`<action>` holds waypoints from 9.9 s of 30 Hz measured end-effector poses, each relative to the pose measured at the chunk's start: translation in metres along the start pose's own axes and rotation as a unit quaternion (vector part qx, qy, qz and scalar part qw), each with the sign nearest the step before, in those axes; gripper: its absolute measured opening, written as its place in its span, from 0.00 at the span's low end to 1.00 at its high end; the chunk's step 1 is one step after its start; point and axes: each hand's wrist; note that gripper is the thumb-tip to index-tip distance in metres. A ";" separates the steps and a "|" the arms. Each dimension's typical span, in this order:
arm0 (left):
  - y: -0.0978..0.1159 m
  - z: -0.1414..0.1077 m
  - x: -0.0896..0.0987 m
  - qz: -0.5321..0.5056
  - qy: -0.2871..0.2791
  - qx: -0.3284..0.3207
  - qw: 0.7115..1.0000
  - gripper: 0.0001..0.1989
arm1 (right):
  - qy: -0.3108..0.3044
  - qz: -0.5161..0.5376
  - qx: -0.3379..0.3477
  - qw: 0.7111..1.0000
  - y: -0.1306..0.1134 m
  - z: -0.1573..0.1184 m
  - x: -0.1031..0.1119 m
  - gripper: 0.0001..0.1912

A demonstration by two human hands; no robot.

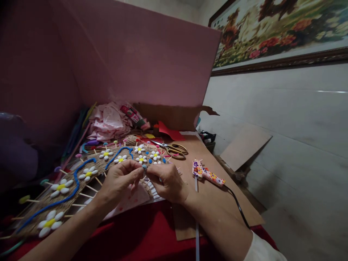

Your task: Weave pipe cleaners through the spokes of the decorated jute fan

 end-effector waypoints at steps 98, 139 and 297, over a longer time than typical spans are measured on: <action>0.007 -0.002 0.008 -0.179 -0.122 0.221 0.951 0.08 | -0.078 0.166 -0.093 0.979 0.001 0.008 0.018 0.10; -0.005 -0.004 -0.006 -0.119 -0.033 0.106 0.987 0.10 | -0.068 0.152 -0.153 0.974 0.001 0.007 0.012 0.08; 0.007 -0.003 0.006 0.061 -0.090 0.116 0.987 0.09 | -0.140 -0.025 -0.022 0.990 0.004 0.004 0.009 0.09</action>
Point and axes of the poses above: each hand's wrist, its own z-axis towards the middle knuckle, its own x-axis out of the back of the hand, y = z × x, and after that the axes turned 8 degrees about x, right-handed
